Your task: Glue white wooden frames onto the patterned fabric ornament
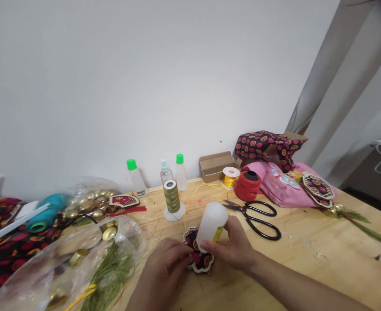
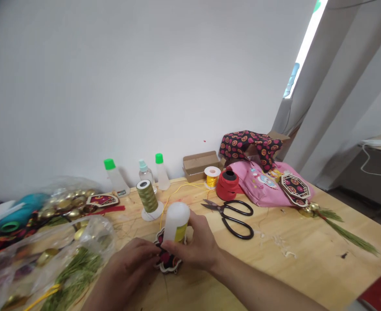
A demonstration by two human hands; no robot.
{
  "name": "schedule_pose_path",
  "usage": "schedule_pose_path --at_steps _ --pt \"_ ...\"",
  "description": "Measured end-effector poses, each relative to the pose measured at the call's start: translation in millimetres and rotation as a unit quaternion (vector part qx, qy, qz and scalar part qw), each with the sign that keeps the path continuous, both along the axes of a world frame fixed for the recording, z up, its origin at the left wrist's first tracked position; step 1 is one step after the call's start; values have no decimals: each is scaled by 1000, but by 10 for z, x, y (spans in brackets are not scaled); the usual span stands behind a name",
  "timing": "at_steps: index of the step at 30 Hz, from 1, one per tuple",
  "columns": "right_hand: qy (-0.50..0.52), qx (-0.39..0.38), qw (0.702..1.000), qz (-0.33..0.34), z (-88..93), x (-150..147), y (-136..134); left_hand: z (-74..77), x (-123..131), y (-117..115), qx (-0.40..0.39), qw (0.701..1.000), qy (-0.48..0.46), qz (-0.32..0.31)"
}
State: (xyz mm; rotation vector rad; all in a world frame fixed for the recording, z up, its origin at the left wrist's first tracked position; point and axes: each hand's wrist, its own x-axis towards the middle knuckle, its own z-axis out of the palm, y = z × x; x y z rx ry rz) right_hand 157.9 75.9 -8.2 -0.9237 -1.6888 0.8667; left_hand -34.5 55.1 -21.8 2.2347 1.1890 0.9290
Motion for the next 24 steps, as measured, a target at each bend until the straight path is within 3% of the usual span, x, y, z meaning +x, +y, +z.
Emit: schedule_pose_path --at_steps 5,10,24 --pt "1 -15 1000 7 10 -38 -34 45 2 -10 -101 992 7 71" --pt "-20 -25 999 9 31 -51 -61 57 -5 -26 -146 983 -10 107" --pt "-36 -24 999 -2 46 -79 -64 90 19 -43 -146 983 -34 102"
